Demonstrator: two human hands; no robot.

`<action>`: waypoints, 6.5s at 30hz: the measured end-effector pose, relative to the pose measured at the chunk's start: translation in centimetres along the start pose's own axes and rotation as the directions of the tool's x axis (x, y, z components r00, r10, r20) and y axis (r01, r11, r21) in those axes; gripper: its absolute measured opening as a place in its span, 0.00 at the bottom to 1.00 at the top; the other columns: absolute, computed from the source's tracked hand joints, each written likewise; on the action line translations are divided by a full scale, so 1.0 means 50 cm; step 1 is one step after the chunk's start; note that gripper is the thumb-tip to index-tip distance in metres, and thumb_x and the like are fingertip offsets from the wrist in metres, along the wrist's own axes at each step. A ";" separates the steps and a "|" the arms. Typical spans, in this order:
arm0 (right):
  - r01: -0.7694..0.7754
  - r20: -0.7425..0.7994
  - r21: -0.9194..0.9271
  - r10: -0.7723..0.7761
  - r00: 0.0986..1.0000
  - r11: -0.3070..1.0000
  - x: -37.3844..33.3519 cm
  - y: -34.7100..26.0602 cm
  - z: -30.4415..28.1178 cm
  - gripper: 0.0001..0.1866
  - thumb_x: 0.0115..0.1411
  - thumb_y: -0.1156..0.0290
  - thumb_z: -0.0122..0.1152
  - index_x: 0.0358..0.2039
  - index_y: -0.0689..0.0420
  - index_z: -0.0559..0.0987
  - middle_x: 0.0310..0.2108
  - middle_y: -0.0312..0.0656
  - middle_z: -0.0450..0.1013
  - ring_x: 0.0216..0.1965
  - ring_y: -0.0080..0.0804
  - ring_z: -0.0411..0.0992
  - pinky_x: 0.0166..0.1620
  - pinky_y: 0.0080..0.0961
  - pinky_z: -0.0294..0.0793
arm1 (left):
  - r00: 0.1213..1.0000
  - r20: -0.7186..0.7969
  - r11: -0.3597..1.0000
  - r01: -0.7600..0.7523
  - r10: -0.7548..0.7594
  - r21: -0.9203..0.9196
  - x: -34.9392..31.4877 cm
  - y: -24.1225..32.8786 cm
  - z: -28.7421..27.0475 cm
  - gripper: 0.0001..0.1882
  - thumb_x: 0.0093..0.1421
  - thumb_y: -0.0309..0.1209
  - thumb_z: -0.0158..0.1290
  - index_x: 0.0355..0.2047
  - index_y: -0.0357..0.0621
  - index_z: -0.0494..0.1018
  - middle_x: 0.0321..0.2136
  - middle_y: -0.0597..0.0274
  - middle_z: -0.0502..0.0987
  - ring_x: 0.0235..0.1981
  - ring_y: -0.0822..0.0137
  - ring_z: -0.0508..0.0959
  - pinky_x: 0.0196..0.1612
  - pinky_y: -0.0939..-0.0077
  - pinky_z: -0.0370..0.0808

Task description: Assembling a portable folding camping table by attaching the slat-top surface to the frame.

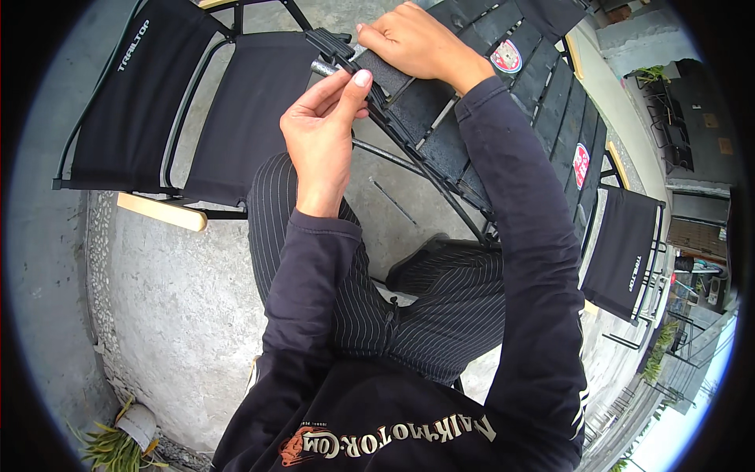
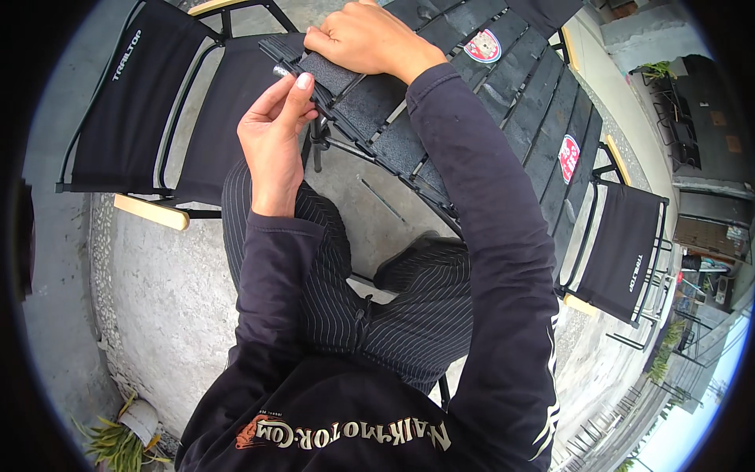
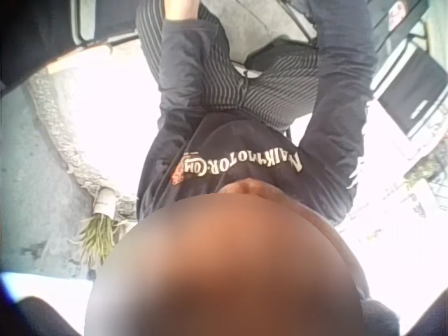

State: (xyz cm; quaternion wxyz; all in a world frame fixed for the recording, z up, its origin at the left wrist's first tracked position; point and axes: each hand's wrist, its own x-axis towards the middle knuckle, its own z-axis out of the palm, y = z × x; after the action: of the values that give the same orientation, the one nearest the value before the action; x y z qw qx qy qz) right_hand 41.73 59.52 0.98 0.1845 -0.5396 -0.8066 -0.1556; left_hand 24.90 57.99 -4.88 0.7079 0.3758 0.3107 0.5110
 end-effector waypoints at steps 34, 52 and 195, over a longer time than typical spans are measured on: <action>0.043 0.019 0.085 -0.045 0.999 0.995 -0.012 0.020 0.004 0.16 0.60 0.64 0.51 0.31 0.65 0.80 0.33 0.56 0.75 0.37 0.55 0.72 0.44 0.42 0.71 | 0.968 0.234 0.984 0.123 -0.090 -0.131 -0.036 -0.023 -0.018 0.39 0.46 0.12 0.63 0.60 0.33 0.62 0.50 0.48 0.72 0.43 0.68 0.78 0.47 0.73 0.80; -0.188 0.107 0.504 0.155 0.982 0.843 -0.008 -0.009 0.020 0.27 0.67 0.58 0.50 0.15 0.64 0.66 0.09 0.47 0.55 0.12 0.37 0.49 0.20 0.35 0.50 | 0.985 0.173 0.986 -0.012 -0.017 0.165 -0.018 -0.019 -0.006 0.18 0.58 0.35 0.62 0.40 0.31 0.76 0.27 0.62 0.80 0.27 0.76 0.78 0.31 0.85 0.73; -0.362 0.256 0.470 0.268 0.929 0.805 0.000 0.039 0.014 0.28 0.63 0.51 0.59 0.16 0.62 0.71 0.12 0.28 0.51 0.17 0.17 0.47 0.20 0.25 0.47 | 0.954 0.216 0.959 0.241 -0.206 -0.147 0.013 -0.024 -0.007 0.15 0.60 0.36 0.60 0.42 0.39 0.78 0.34 0.64 0.80 0.35 0.76 0.78 0.39 0.81 0.74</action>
State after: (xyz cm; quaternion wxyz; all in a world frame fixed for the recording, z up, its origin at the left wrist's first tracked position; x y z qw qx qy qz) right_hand 43.44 60.56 0.47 0.2713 -0.6097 -0.7306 0.1445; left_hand 25.36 58.44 -6.13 0.8184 0.3250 0.2339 0.4121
